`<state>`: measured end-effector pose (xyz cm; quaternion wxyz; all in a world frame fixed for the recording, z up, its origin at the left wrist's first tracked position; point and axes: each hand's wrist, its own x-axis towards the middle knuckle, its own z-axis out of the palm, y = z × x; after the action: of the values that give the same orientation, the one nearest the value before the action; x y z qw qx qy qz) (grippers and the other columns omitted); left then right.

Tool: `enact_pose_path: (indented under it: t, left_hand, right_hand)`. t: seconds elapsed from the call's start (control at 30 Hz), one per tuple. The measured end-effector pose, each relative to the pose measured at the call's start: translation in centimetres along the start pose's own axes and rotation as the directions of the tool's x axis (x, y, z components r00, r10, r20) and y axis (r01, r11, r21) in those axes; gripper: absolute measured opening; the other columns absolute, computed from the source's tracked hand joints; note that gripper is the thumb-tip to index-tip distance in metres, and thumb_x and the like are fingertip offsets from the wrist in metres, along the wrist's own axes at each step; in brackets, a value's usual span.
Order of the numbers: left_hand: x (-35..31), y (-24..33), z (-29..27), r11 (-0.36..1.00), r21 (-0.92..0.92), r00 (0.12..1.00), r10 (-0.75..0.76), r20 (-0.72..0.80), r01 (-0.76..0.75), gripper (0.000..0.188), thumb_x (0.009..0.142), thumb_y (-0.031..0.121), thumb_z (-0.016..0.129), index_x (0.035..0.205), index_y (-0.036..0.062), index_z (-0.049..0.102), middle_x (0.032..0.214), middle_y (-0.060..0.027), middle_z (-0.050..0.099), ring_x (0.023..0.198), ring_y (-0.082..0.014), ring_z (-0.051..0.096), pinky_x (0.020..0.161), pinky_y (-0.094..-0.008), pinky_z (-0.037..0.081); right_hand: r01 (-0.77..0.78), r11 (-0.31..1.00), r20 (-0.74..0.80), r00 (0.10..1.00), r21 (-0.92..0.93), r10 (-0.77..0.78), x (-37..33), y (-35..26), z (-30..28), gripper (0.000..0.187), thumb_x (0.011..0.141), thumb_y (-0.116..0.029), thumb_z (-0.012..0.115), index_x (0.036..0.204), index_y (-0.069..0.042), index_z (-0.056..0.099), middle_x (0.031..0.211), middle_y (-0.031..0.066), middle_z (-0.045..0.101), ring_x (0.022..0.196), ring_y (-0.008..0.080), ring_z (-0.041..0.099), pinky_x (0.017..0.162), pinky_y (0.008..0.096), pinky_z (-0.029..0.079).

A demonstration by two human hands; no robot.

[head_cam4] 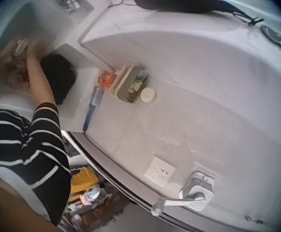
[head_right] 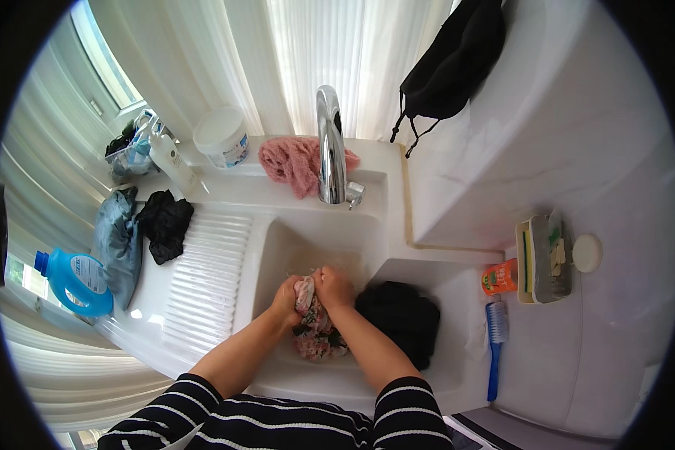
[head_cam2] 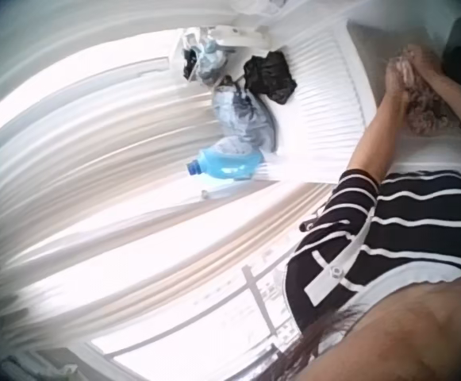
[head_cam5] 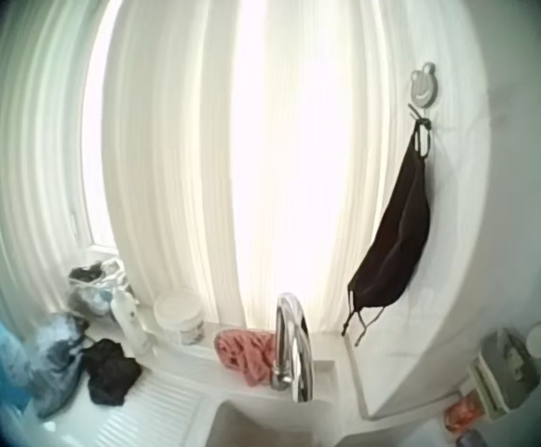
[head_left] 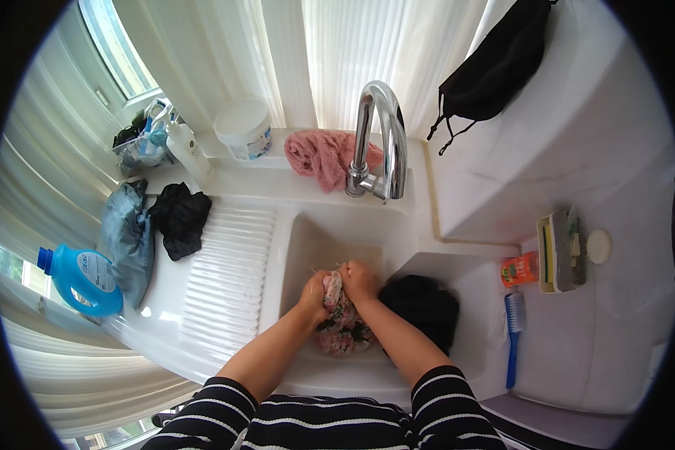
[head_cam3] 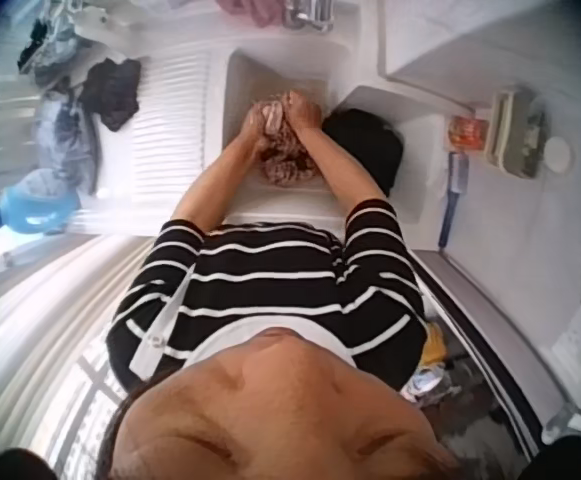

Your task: The person hand washes a black garment and a floral patterned garment in a white sink. They scrub the items by hand, rinse them under the faucet, and wring out the excess water. The person also opens a white container near the sink.

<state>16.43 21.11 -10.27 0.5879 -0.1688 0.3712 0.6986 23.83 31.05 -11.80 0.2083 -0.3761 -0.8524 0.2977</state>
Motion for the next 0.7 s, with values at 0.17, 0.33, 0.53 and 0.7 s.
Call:
enact_pose_path:
  t: [0.17,0.33,0.53,0.7]
  left_hand:
    - [-0.7,1.3,1.0,0.974,0.208,0.913,0.164,-0.373,-0.09,0.042,0.091,0.046,0.051,0.108,0.0087,0.062,0.112,-0.0056,0.064,0.101,-0.0209,0.059,0.08,-0.0415,0.049]
    - [0.7,0.4,1.3,0.91,0.372,0.864,0.33,-0.379,-0.185,0.057,0.095,0.038,0.05,0.141,0.0102,0.032,0.135,-0.0101,0.047,0.121,-0.0253,0.046,0.097,-0.0455,0.041]
    - [3.6,0.0,-2.7,0.903,0.305,0.914,0.367,-0.174,-0.304,0.058,0.094,0.043,0.052,0.137,0.0075,0.036,0.126,-0.0123,0.052,0.112,-0.0247,0.054,0.09,-0.0381,0.047]
    - [2.0,1.8,-2.2,0.995,-0.066,0.983,0.082,0.164,-0.072,0.038,0.093,0.044,0.051,0.103,0.0076,0.057,0.091,-0.0086,0.063,0.079,-0.0213,0.062,0.071,-0.0357,0.052]
  right_hand:
    - [-0.069,0.997,-0.218,0.973,0.021,0.072,4.8,3.4,-0.7,0.031,0.079,-0.029,0.069,0.091,-0.005,0.055,0.099,0.0171,0.053,0.089,0.037,0.053,0.075,0.0464,0.045]
    - [0.17,0.805,0.481,0.863,-0.568,0.157,1.0,-0.7,1.6,0.062,0.076,-0.033,0.071,0.133,-0.024,0.049,0.143,0.0055,0.034,0.133,0.0381,0.027,0.104,0.0587,0.027]
    - [0.048,0.974,0.415,0.908,-0.219,0.049,2.1,1.6,3.6,0.041,0.07,-0.018,0.072,0.111,-0.019,0.065,0.14,0.0081,0.042,0.125,0.0369,0.039,0.1,0.048,0.037]
    - [0.234,0.785,0.164,0.906,0.574,-0.391,-0.8,-3.5,-0.2,0.012,0.067,-0.009,0.068,0.074,-0.004,0.06,0.108,0.0153,0.059,0.101,0.0363,0.056,0.086,0.0434,0.047]
